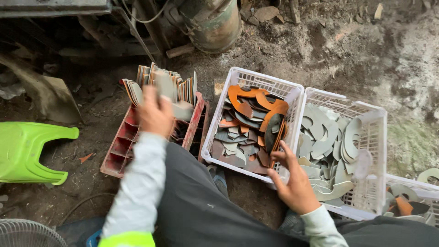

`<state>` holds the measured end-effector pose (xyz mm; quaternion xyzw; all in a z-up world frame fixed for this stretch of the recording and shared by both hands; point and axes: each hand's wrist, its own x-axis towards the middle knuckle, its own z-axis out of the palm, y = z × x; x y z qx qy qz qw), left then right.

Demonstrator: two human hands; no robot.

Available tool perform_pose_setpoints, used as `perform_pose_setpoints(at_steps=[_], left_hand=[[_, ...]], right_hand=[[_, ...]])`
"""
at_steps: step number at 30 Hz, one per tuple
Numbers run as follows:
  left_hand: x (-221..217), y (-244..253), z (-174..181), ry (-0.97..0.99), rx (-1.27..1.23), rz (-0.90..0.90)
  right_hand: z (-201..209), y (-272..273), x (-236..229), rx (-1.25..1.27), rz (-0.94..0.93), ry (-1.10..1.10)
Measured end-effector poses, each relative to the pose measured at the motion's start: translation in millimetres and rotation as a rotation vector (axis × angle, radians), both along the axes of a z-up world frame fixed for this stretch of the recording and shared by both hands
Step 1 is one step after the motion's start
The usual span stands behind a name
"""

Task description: The person sits on the ground and sorts curved shoe sole pieces from two white baskets into a red crate. They pick up pieces, inspect them, and place them into the crate, repeating this process throughout the clip.

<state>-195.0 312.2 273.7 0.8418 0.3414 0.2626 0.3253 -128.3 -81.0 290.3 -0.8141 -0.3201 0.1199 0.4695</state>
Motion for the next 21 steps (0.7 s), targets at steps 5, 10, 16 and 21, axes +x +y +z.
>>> perform_pose_setpoints(at_steps=[5, 10, 16, 21], left_hand=[[-6, 121, -57, 0.14, 0.238, 0.145], [-9, 152, -106, 0.138, 0.284, 0.162], [9, 158, -143, 0.279, 0.294, 0.17], [15, 161, -169, 0.484, 0.317, 0.117]], right_hand=[[-31, -11, 8, -0.1, -0.072, 0.142], [-36, -7, 10, -0.177, -0.062, 0.09], [-40, -3, 16, -0.23, -0.079, 0.123], [-49, -5, 19, -0.125, -0.1, 0.193]])
